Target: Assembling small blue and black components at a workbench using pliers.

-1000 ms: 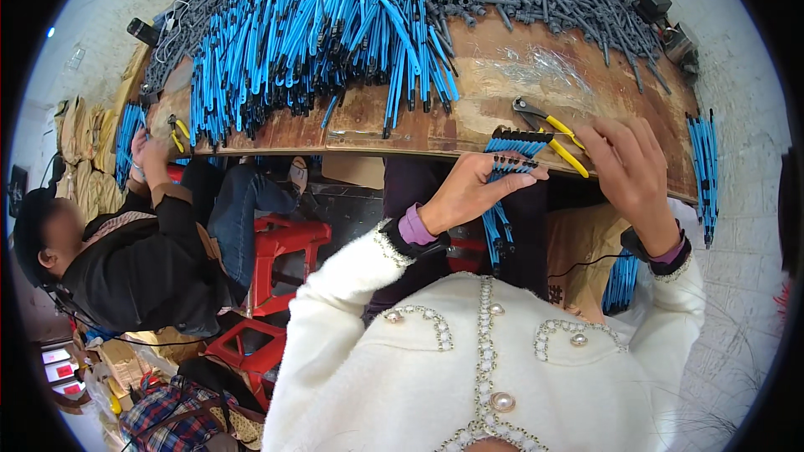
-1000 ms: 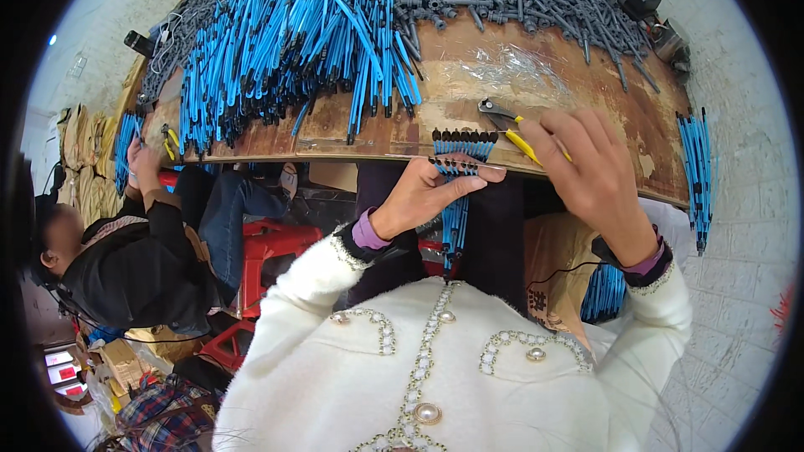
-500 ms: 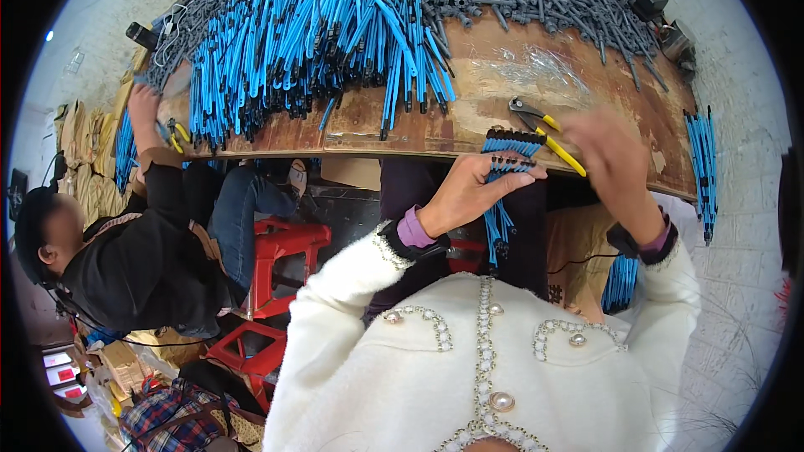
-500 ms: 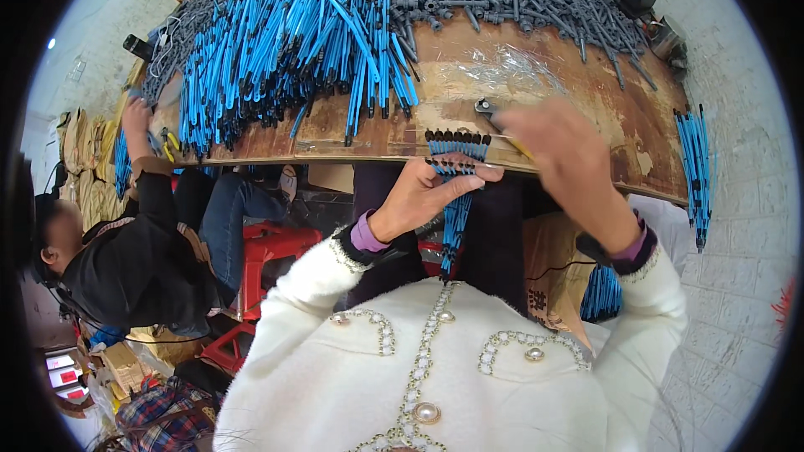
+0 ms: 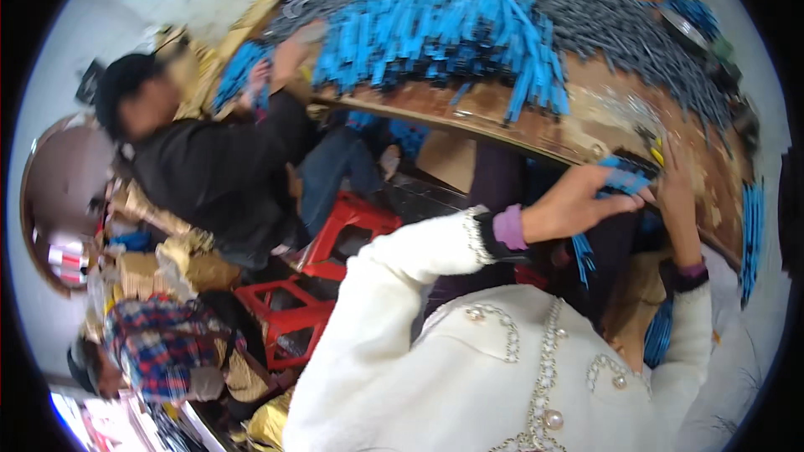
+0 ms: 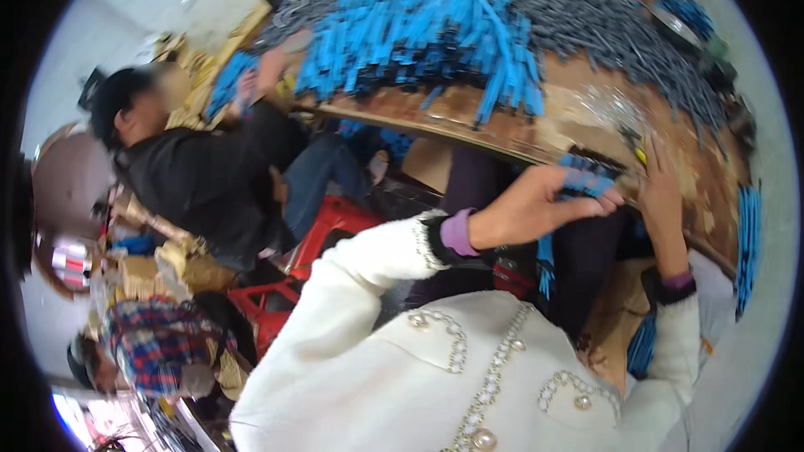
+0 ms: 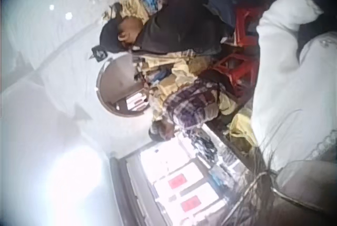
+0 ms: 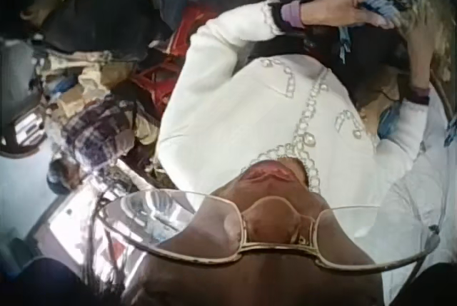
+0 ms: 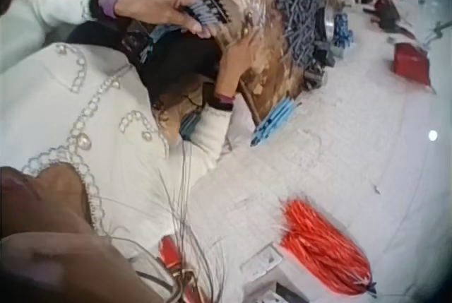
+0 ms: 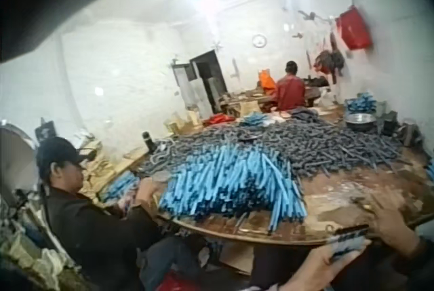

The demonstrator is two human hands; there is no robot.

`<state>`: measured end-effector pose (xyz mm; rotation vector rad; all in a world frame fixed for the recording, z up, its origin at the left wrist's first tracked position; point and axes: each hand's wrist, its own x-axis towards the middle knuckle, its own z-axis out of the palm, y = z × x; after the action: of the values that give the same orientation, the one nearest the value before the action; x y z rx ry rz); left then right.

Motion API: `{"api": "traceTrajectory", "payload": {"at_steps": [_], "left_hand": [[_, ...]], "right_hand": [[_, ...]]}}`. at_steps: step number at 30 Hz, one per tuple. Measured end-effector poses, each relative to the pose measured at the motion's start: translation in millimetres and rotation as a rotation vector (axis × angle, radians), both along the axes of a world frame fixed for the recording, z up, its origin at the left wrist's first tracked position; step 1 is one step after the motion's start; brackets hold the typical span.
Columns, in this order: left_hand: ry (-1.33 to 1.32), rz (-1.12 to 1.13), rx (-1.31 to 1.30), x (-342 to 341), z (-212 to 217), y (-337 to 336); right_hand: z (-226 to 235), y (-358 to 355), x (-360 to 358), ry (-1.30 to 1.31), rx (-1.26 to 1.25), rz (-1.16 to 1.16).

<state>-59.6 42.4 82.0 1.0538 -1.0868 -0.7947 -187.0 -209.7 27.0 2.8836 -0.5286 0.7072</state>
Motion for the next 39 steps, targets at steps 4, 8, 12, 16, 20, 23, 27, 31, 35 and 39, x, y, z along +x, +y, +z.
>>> {"api": "traceTrajectory", "payload": {"at_steps": [4,8,12,16,20,23,27,31,35,39], "left_hand": [[0.002,0.019,-0.095,-14,6,22],[0.081,-0.031,-0.078,-17,1,23],[0.1,-0.013,-0.034,5,-15,2],[-0.076,0.06,-0.029,27,-33,-31],[-0.226,0.106,-0.116,42,-39,-46],[-0.044,-0.044,-0.061,28,-32,-38],[0.081,-0.083,0.246,7,38,2],[-0.002,-0.052,0.029,9,86,-6],[0.262,-0.156,0.001,53,83,-35],[0.409,0.053,0.224,95,51,-41]], "right_hand": [[35,61,3,-0.018,0.649,0.333],[-16,34,-7,0.17,0.734,0.423],[-46,4,4,0.375,0.214,0.365],[-22,16,17,-0.226,0.867,0.154],[9,6,8,-0.346,1.233,0.205],[19,11,18,-0.515,1.827,0.198],[69,62,71,-0.107,1.997,0.744],[40,54,44,0.155,1.553,0.472],[16,105,27,0.084,2.67,0.803],[7,130,27,0.028,2.667,0.616]]}}
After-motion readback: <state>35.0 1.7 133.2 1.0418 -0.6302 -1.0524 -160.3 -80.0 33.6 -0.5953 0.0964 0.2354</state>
